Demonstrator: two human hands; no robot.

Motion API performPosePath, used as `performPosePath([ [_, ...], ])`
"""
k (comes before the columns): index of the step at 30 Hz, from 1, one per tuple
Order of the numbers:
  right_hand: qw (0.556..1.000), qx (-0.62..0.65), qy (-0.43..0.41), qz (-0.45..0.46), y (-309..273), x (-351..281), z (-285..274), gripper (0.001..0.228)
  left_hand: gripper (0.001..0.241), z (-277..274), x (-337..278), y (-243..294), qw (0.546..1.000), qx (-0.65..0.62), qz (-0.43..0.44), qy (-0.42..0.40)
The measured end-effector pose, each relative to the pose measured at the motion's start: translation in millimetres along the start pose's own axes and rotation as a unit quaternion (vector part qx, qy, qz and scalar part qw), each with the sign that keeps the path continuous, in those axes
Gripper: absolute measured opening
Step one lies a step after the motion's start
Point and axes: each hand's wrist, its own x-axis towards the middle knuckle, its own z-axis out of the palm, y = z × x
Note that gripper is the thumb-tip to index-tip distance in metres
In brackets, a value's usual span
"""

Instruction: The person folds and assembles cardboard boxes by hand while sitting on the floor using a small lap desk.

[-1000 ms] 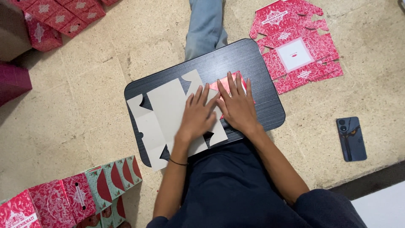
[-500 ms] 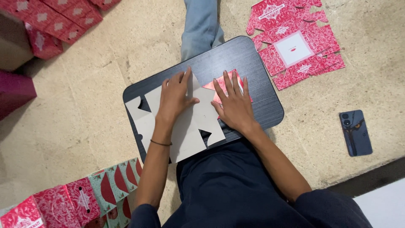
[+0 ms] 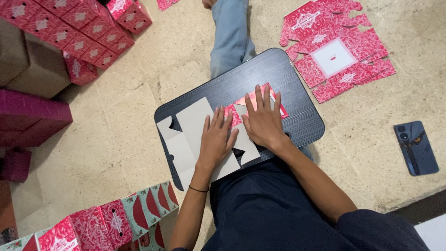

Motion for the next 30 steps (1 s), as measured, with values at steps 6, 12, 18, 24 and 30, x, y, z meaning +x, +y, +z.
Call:
performPosePath([
  [6, 0.992, -0.068, -0.029, 0.099, -33, 26, 4, 0.084, 0.061, 9, -6, 3, 0.999, 0.038, -0.001, -0.023],
  [12, 0.986, -0.085, -0.027, 0.138, -48, 40, 2, 0.066, 0.061, 30, -8, -2, 0.999, 0.044, 0.009, 0.029],
  [18, 0.986, -0.085, -0.001, 0.146, -44, 53, 18, 0.062, 0.044, 66, -16, -9, 0.991, 0.032, 0.028, 0.13],
  [24, 0.986, -0.098, 0.034, 0.133, -40, 58, 17, 0.049, 0.051, 49, -22, -5, 0.996, -0.023, 0.024, 0.082],
  [30, 0.986, -0.097, 0.094, 0.1, -23, 59, 33, 0.052, 0.145, -2, -34, -3, 0.99, -0.081, 0.092, -0.069],
])
